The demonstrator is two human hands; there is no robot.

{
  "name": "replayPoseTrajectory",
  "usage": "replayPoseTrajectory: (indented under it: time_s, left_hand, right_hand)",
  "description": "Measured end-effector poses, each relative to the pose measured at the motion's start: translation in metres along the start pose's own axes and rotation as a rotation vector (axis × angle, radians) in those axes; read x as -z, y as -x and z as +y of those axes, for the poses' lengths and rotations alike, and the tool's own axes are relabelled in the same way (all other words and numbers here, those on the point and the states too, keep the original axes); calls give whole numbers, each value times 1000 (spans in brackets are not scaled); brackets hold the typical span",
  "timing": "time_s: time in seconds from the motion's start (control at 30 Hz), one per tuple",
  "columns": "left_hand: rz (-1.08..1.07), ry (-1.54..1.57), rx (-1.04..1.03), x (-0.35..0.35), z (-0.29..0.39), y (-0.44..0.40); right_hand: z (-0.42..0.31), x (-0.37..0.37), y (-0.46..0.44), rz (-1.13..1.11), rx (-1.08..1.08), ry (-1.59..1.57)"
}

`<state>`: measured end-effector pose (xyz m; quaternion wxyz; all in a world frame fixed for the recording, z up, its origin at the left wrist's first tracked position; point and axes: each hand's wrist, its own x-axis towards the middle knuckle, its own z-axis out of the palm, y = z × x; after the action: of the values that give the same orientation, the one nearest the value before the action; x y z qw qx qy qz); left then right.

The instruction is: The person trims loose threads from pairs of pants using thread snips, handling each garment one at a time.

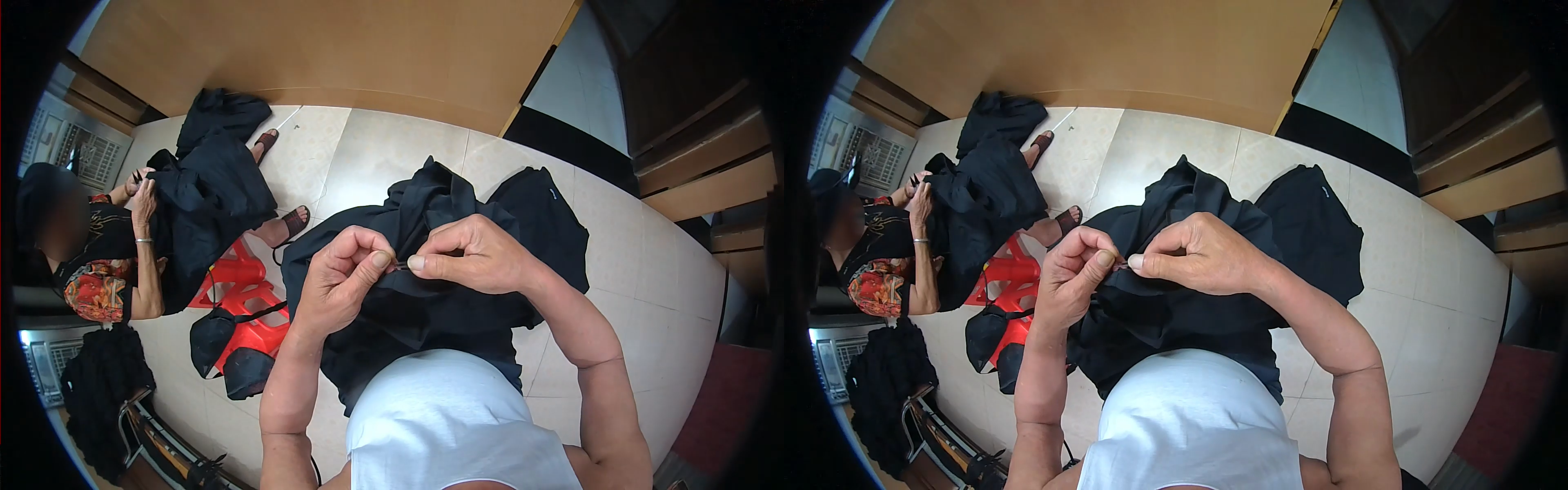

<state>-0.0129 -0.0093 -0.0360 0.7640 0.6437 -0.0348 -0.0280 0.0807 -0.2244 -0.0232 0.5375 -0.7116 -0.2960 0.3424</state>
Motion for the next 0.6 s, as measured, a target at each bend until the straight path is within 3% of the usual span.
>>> replayPoseTrajectory:
  time_s: [0.37, 0.53, 0.6]
  left_hand:
    - [-11, 91, 33, 1, -4, 0]
    - [-52, -109, 273, -5, -21, 12]
    - [-100, -166, 333, -9, -39, 19]
  right_hand:
    - [6, -2, -1, -38, -3, -5]
    - [26, 3, 4, 28, -48, -22]
    - [35, 2, -8, 286, -103, 231]
